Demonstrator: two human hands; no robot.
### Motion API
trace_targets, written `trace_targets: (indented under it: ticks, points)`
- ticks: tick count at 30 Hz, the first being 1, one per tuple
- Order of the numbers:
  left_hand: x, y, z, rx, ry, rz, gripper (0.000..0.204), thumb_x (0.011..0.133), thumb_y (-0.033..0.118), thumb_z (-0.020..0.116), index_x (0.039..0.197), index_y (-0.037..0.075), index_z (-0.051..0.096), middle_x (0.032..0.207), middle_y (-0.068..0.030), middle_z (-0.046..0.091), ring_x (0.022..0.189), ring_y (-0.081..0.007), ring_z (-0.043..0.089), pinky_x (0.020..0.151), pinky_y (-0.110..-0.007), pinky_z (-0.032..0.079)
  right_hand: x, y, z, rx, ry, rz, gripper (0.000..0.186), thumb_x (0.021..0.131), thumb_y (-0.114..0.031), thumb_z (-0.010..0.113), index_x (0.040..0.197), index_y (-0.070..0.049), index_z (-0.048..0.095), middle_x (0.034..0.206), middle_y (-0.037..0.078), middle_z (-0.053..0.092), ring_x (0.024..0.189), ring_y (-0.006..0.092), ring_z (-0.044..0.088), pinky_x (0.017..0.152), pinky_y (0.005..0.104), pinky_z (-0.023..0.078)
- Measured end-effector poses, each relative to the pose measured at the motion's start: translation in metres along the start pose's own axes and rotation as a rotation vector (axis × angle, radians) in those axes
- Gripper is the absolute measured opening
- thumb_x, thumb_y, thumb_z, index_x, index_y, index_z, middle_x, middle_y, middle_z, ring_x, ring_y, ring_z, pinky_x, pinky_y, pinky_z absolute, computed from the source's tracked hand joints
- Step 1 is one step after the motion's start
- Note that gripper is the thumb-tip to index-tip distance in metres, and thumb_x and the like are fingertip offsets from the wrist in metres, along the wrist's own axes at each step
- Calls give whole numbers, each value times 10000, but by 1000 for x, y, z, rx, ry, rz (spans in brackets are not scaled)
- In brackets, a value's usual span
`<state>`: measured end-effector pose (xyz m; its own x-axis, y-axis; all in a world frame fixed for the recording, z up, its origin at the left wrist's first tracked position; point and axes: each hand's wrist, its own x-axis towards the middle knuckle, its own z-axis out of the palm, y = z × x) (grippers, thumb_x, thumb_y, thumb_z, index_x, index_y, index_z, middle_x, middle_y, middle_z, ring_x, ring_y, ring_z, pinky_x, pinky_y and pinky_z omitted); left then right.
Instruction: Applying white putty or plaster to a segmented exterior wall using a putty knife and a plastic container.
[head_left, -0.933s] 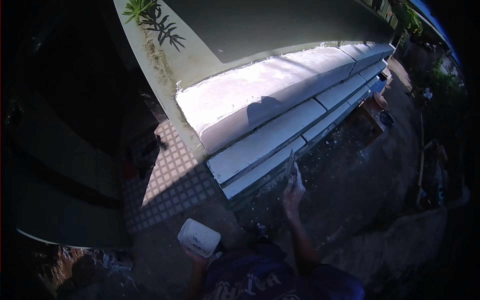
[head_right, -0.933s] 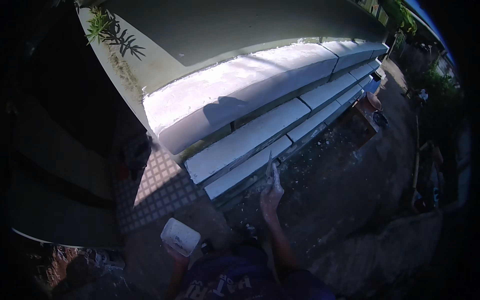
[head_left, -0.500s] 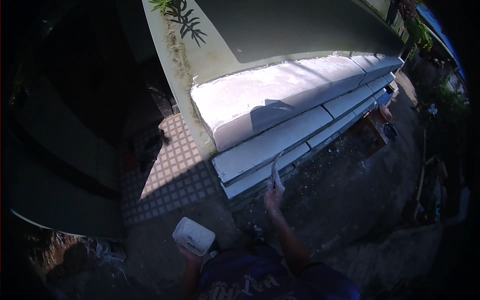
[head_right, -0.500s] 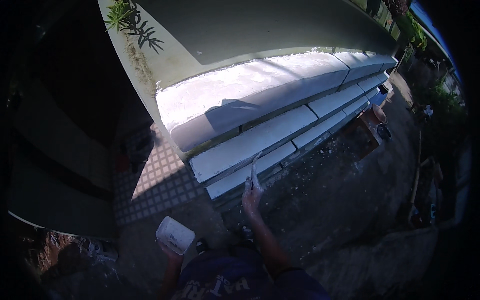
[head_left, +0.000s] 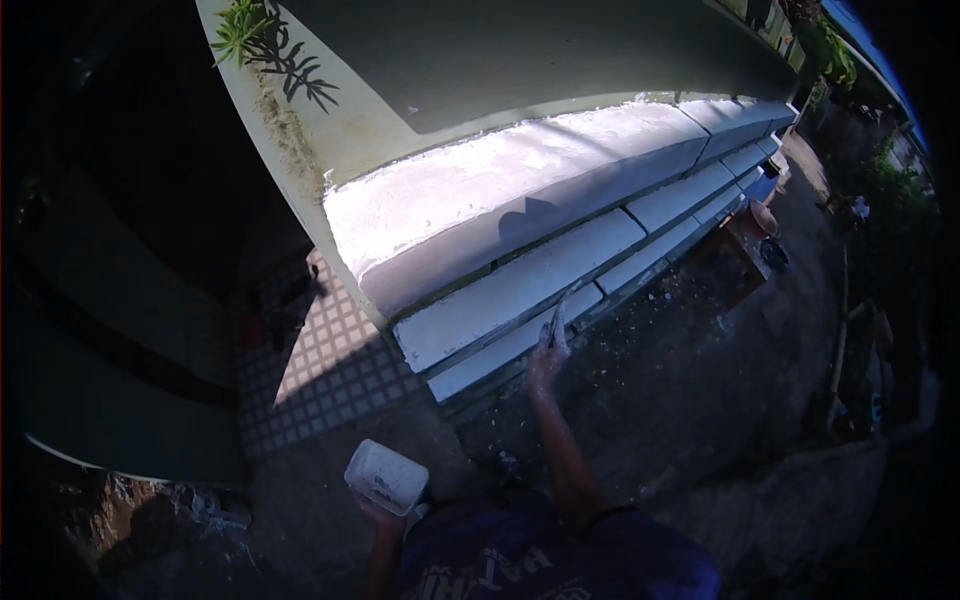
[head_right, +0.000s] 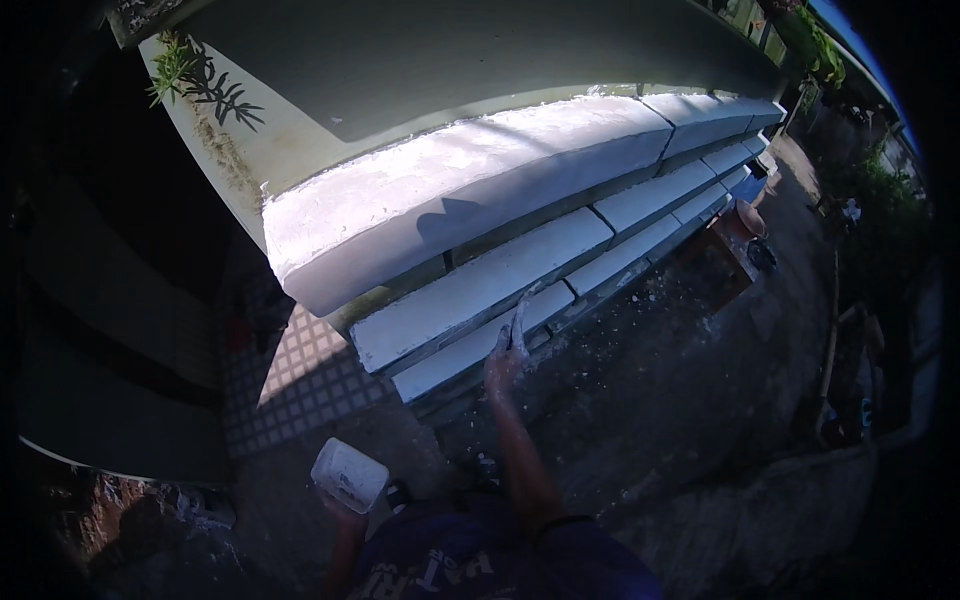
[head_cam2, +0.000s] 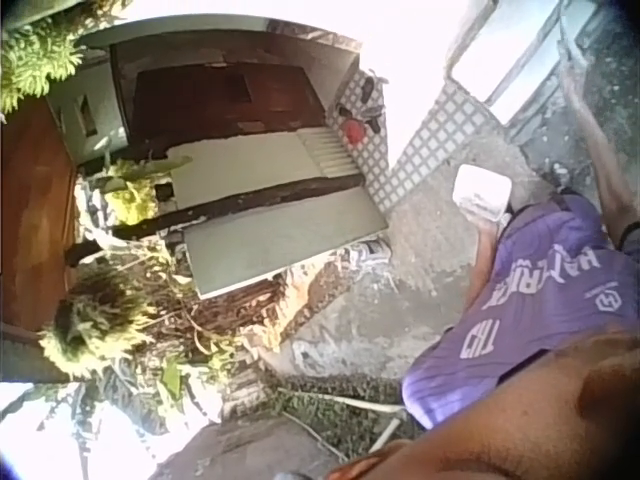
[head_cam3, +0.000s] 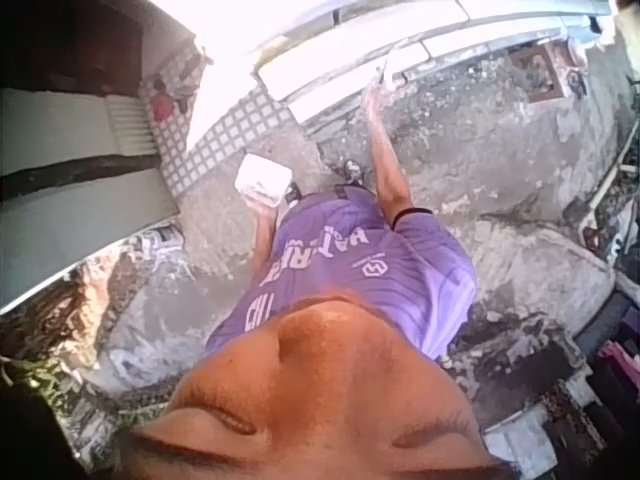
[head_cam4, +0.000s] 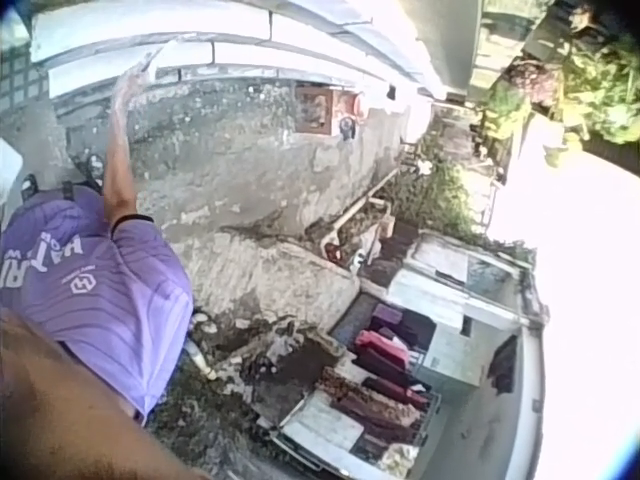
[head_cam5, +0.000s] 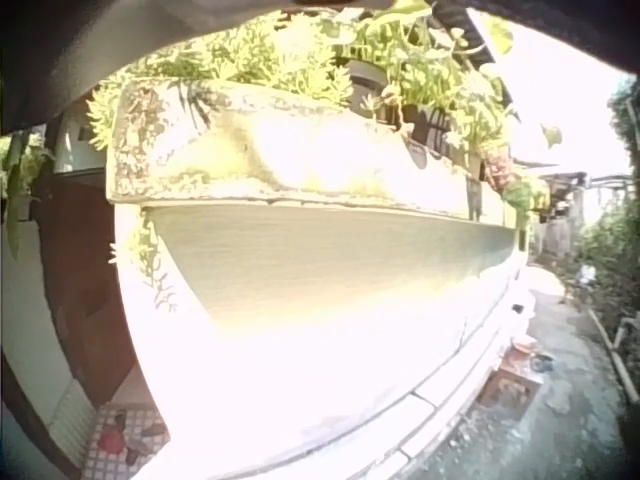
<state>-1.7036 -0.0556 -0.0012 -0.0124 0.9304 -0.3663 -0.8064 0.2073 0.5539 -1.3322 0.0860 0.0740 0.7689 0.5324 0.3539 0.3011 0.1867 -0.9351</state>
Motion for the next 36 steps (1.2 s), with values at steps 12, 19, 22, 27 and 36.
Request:
trace_targets:
  ticks: [12,19,22,27,36]
  points:
    - [-15,-14,25,-22,76,-92,758,890,719,316,1410,173,402,1327,-99,520,1186,-347,533,971,-563,446,17,-3,-68,-80,103,-153,425,1010,-157,424,1379,54,436,1385,218,491,1290,303,468,1065,407,360]
    - [-19,-19,23,13,126,-93,781,876,743,307,1406,179,408,1326,-88,520,1181,-343,535,974,-562,443,26,29,-11,-50,-9,-128,491,953,-30,496,1418,54,362,1506,210,323,1403,290,314,1137,395,269]
    - [-27,-18,45,88,133,-96,780,876,741,308,1413,184,403,1336,-85,510,1194,-350,523,982,-567,432,-32,27,13,-27,-70,-203,452,952,0,479,1394,60,403,1508,221,314,1413,309,286,1139,427,259]
    - [-19,-19,27,77,96,-51,774,884,733,291,1423,186,387,1348,-88,497,1206,-349,513,990,-562,426,-82,-10,-16,100,-270,-242,402,990,-61,446,1376,50,441,1488,249,336,1412,340,285,1129,467,270]
    - [-12,-20,18,72,47,20,745,895,713,299,1397,176,418,1322,-82,519,1180,-331,535,965,-543,452,20,38,-39,-206,-102,-110,427,981,-84,465,1378,67,427,1441,235,418,1365,311,380,1112,403,317]
